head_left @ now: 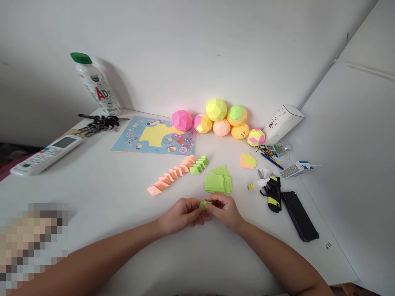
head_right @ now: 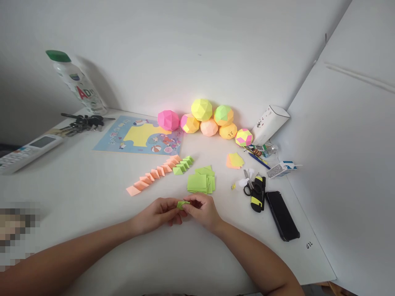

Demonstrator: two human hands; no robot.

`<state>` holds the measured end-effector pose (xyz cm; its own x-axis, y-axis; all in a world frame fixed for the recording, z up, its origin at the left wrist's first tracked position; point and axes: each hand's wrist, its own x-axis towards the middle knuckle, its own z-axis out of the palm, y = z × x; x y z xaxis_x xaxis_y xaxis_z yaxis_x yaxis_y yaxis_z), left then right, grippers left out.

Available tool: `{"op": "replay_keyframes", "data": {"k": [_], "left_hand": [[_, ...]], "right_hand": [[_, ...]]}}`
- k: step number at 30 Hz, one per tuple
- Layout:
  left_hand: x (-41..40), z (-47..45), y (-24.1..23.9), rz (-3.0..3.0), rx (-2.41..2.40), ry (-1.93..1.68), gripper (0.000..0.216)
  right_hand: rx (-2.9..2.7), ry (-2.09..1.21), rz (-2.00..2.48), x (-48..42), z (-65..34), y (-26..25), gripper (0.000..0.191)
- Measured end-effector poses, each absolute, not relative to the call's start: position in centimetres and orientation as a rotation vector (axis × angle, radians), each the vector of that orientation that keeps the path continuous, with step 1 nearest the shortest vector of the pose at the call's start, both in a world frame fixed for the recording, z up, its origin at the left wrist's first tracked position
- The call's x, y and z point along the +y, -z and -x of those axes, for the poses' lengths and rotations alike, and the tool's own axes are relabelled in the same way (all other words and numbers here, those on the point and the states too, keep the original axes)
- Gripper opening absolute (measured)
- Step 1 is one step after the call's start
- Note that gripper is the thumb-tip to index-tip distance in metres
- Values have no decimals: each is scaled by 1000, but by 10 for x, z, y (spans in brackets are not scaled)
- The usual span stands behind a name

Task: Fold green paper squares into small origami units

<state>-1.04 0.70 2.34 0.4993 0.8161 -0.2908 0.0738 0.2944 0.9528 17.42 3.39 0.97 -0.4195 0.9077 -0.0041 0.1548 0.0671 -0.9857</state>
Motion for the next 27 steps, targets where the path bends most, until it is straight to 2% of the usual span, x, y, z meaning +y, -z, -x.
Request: {"op": "replay_keyframes", "data": {"k": [12,20,27], "left_hand": [[7,12,-23,-1175,941,-589,22],[5,9,-18,-1281,1016,-597,17],[2,7,-14,-1302,1081,-670,22]], "right_hand": [[-1656,-1448,1092,35,-173,-12,12],[-1664,-1529,1101,35,-174,-14,20],[-1673,-1517,1046,33,-173,-17,15]]}}
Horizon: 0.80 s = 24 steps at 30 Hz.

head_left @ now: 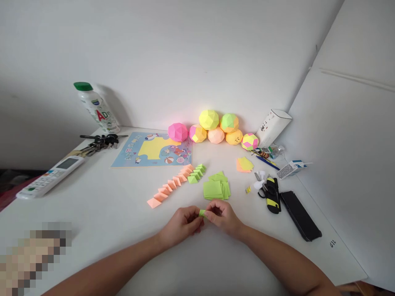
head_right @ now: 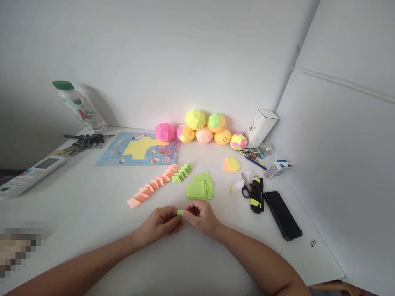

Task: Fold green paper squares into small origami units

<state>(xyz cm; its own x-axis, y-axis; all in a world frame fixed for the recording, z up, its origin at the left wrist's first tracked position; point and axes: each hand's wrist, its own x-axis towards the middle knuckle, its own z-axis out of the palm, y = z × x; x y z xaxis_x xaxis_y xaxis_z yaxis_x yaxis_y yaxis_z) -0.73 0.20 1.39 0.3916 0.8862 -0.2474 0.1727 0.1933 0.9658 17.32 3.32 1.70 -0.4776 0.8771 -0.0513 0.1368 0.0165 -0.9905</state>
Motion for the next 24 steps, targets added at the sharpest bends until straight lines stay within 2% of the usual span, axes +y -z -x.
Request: {"op": "replay_keyframes", "data": {"k": [5,15,19,24], "left_hand": [[2,6,-7,-1249,1059,-733,21],[-2,2,-8,-1323,1085,-776,17],[-2,3,-6,-1210,1051,-813,26],[4,7,-5,-1057,1044,-878,40]], "right_hand": [[-1874,-1309,1004,29,-172,-15,3],[-2019,-1037,942,27,-169,-7,7],[-1969,-1108,956,29,-171,-9,6],[-1773,-1422,978,32,-176,-12,4]]}}
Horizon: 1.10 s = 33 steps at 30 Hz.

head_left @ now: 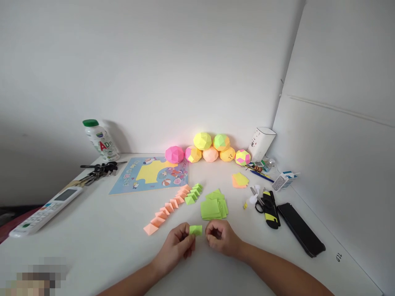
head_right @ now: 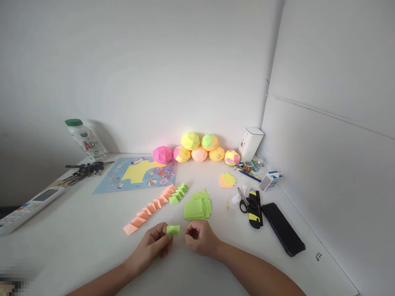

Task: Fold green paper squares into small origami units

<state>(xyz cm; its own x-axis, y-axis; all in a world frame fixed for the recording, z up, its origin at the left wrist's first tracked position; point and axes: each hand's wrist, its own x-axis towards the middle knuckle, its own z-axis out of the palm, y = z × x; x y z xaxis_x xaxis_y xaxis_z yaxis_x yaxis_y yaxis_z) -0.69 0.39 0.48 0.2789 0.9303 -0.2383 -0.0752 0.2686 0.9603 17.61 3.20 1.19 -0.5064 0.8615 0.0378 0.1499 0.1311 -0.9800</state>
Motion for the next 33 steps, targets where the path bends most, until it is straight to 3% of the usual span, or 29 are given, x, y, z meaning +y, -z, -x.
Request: {"op": "replay_keyframes", "data": {"k": [4,16,24,28,33], "left_hand": [[6,6,-3,-1096,989,-844,44],[5,1,-4,-1140,1053,-788,48],[9,3,-7,-1063,1002,-873,47],[11,4,-7,-1072,953,-877,44],[12,6,-10,-1083,929,-850,42]], "right_hand": [[-1668,-1550,917,33,-178,-8,10],[-1693,-1521,981,32,-179,4,30],[-1577,-1521,946,33,-178,5,28],[-1648,-1395,862,31,-178,3,22],[-1915,-972,818,28,-178,-3,15]]}}
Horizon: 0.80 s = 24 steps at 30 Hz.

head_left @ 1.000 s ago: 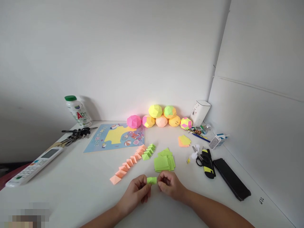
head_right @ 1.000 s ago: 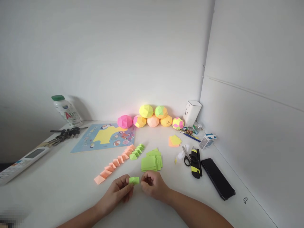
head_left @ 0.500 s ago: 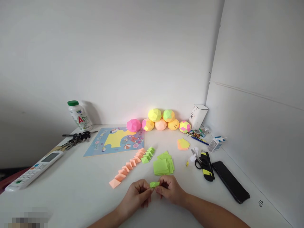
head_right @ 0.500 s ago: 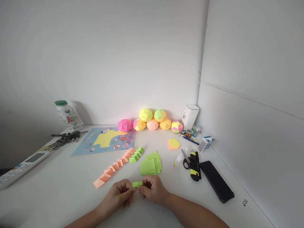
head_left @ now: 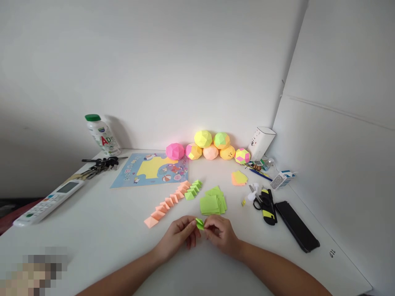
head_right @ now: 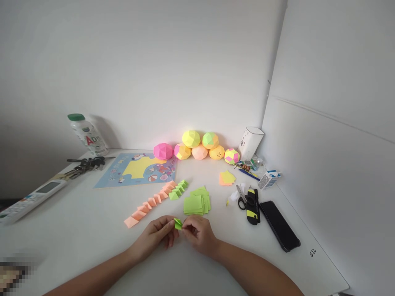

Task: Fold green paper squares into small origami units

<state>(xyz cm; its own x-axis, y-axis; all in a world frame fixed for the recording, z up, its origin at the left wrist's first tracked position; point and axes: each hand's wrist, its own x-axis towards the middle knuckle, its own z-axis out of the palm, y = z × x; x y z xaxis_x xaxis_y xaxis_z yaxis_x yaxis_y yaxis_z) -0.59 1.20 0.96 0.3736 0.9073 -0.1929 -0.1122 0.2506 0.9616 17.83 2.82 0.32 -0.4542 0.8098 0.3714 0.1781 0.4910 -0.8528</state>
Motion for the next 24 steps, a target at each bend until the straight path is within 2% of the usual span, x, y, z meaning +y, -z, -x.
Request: {"op": "replay_keyframes", "data": {"k": [6,16,20,24], "left_hand": [[11,9,-12,-1034,955,-829,47],[11,10,-11,-1025,960,-821,50],[11,10,-13,-1052,936,-804,48],[10,11,-13,-1102,913,-789,43]], "right_hand": [[-2008,-839,801,27,-178,-4,14],[-2003,-867,811,30,-179,1,15],[-1911,-987,890,29,-178,-2,13],[-1726,-1287,960,29,-175,-7,15]]}}
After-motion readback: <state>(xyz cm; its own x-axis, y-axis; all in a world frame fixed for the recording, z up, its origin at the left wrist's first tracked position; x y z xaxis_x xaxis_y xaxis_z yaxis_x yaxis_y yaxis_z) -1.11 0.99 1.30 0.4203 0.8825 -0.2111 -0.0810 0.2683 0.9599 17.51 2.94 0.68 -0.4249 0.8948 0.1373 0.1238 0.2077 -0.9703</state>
